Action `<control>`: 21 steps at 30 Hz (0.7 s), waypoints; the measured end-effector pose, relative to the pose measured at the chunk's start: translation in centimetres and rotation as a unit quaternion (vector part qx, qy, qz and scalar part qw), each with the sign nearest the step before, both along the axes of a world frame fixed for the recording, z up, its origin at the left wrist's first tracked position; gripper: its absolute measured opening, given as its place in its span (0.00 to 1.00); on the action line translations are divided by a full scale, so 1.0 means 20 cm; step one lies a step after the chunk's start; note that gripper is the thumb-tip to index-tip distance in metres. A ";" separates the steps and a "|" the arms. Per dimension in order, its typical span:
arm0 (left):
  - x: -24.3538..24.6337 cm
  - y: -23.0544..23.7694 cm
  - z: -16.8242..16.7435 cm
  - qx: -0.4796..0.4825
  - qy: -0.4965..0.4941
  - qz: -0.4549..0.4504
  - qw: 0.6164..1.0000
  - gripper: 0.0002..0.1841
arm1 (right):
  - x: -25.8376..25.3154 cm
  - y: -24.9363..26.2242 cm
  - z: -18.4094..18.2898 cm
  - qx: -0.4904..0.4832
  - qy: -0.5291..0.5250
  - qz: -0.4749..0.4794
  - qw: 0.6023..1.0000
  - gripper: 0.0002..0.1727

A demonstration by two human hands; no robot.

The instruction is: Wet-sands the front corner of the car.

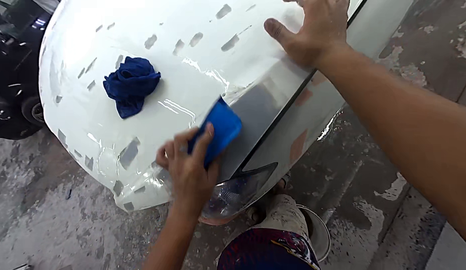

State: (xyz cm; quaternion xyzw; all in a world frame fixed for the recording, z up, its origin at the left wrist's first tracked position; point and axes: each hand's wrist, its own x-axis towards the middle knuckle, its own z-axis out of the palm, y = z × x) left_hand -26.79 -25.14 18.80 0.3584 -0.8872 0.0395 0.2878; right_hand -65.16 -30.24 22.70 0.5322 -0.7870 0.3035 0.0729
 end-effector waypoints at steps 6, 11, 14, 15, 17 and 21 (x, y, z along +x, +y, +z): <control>-0.05 0.01 -0.04 -0.037 -0.009 -0.027 0.999 0.23 | -0.01 -0.01 0.00 -0.002 -0.001 0.001 1.000 0.52; -0.20 0.03 0.03 0.003 -0.012 0.004 1.000 0.27 | -0.01 0.01 -0.01 -0.025 0.001 0.008 1.000 0.49; -0.12 0.18 -0.08 -0.032 -0.019 -0.022 0.999 0.23 | -0.02 0.00 0.00 -0.041 0.004 0.013 0.999 0.47; -0.15 0.13 -0.07 -0.041 -0.016 -0.026 0.999 0.22 | -0.02 0.00 0.00 -0.041 0.000 0.010 0.999 0.47; -0.26 0.01 0.00 -0.031 -0.003 -0.005 1.000 0.22 | -0.01 0.02 -0.01 -0.033 -0.007 0.016 0.999 0.47; -0.43 0.00 0.08 0.001 -0.005 0.043 0.999 0.27 | -0.01 0.02 0.00 -0.059 -0.010 0.019 0.998 0.41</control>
